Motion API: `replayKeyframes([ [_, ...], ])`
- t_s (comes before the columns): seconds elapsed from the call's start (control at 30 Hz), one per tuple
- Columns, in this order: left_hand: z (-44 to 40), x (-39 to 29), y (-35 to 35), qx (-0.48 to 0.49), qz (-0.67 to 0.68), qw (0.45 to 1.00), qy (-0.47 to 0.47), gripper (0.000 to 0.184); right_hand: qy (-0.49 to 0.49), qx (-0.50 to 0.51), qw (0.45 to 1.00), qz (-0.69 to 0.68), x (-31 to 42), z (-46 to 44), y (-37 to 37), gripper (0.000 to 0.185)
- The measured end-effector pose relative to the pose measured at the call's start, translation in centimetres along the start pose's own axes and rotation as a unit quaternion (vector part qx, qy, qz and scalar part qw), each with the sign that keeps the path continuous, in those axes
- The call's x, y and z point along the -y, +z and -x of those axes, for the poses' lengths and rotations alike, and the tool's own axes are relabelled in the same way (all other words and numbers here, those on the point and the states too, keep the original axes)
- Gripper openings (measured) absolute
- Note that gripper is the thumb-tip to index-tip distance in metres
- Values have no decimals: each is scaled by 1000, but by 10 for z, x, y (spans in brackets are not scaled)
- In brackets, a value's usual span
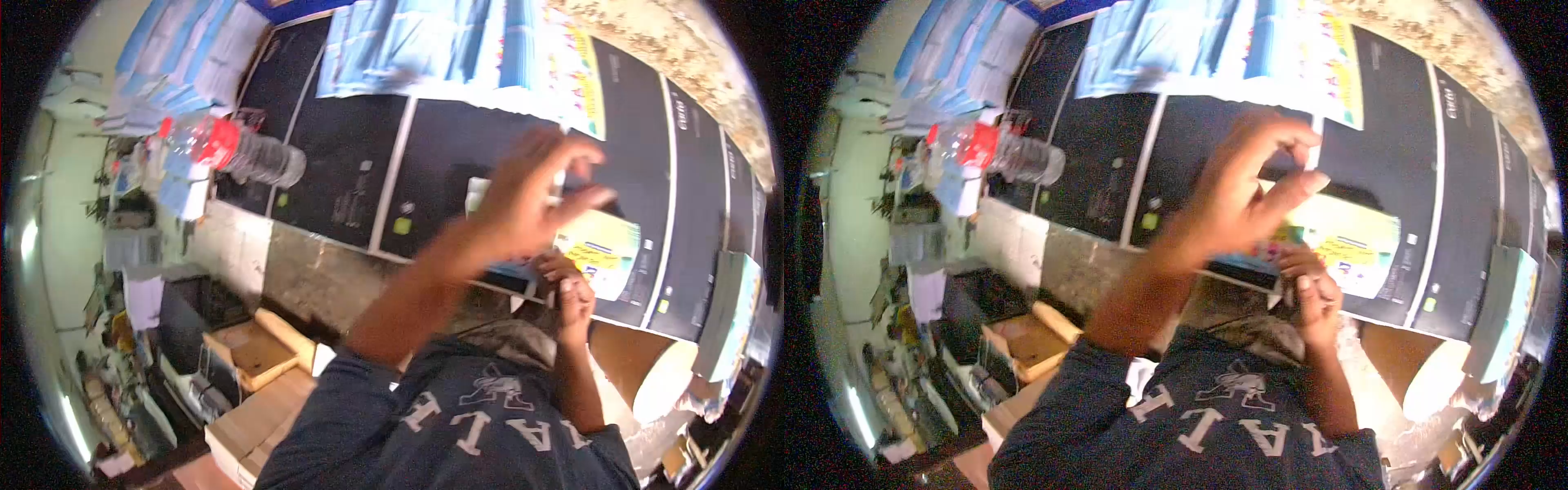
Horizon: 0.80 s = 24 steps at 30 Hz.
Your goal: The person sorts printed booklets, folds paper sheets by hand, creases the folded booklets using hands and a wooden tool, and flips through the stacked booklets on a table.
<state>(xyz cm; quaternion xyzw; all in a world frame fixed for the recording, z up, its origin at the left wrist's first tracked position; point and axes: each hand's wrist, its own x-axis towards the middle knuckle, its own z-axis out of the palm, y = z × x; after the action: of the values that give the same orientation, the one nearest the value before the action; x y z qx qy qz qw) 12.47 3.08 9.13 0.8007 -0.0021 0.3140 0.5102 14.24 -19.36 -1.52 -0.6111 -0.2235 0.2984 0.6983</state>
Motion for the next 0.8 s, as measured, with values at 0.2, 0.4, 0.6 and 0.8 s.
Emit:
replayKeyframes([
  [0.2, 30, 119, -19, 429, -270, 857, 88, 44, -115, 37, 990, -74, -6, -17, 10, 44],
  [0.4, 33, 139, -18, 440, -228, 867, 59, 53, -185, 175, 967, 9, 22, -42, 60, 28],
  [0.6, 51, 142, -17, 421, -223, 875, 83, 56, -194, 180, 960, 90, -11, -29, 72, 23],
  [0.8, 50, 153, -21, 390, -217, 891, 85, 51, -271, 221, 936, 42, -14, -51, 100, 17],
])
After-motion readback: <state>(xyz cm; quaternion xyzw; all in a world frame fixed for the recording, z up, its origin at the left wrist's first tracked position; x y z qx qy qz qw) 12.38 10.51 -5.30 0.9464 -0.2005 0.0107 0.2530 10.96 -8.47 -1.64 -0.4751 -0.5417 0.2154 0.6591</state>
